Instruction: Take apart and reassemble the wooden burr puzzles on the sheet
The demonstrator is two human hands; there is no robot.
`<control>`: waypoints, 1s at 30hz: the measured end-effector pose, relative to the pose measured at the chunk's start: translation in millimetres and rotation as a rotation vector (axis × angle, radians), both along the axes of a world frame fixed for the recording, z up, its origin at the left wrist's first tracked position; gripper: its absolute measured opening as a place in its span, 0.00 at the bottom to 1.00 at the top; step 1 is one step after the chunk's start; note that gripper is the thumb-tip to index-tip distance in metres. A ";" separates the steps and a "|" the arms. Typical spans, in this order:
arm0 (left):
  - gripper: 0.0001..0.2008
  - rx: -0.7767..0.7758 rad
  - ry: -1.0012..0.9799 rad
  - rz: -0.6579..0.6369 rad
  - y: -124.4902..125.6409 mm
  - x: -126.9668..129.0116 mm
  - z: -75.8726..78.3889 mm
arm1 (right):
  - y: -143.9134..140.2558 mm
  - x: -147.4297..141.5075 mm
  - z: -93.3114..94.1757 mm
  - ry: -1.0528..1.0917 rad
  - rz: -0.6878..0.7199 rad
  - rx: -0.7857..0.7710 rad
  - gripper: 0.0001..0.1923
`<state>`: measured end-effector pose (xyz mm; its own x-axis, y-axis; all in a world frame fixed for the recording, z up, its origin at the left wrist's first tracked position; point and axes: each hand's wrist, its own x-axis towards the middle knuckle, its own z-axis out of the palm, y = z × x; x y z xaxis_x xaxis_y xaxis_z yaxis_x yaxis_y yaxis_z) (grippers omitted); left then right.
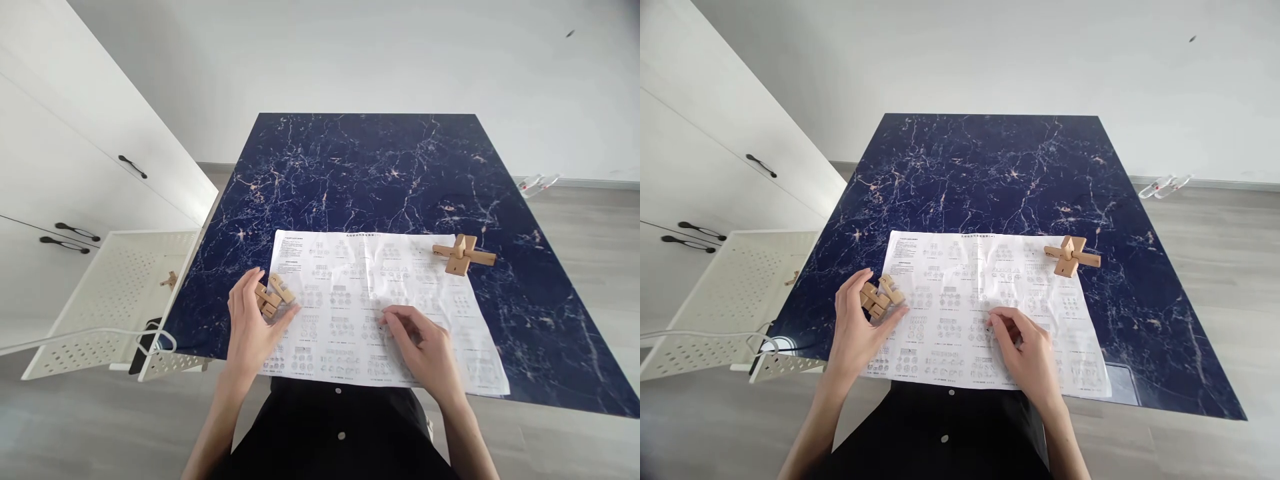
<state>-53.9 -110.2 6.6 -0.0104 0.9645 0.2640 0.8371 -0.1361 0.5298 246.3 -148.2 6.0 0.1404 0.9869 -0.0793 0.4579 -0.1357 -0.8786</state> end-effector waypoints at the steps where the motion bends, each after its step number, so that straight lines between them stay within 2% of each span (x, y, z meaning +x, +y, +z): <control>1: 0.40 -0.028 -0.007 -0.003 0.8 -1.3 -0.6 | 0.0 0.3 0.1 0.001 0.003 -0.001 0.20; 6: 0.32 -0.032 0.006 0.015 3.2 -3.5 -2.8 | 0.2 1.9 -0.1 -0.001 0.016 -0.005 0.18; 13: 0.31 -0.009 0.014 0.009 4.3 -4.6 -2.1 | 0.6 3.8 -1.3 0.028 0.022 -0.001 0.19; 17: 0.30 0.009 0.012 -0.041 4.6 2.0 3.0 | 1.1 4.0 -1.5 0.034 0.026 0.002 0.20; 24: 0.32 0.034 0.009 -0.241 9.7 32.2 6.5 | 1.8 5.4 -1.6 0.035 0.032 0.005 0.20; 30: 0.33 0.053 0.039 -0.205 7.9 22.0 5.3 | 2.4 7.8 -4.0 0.029 0.059 0.009 0.20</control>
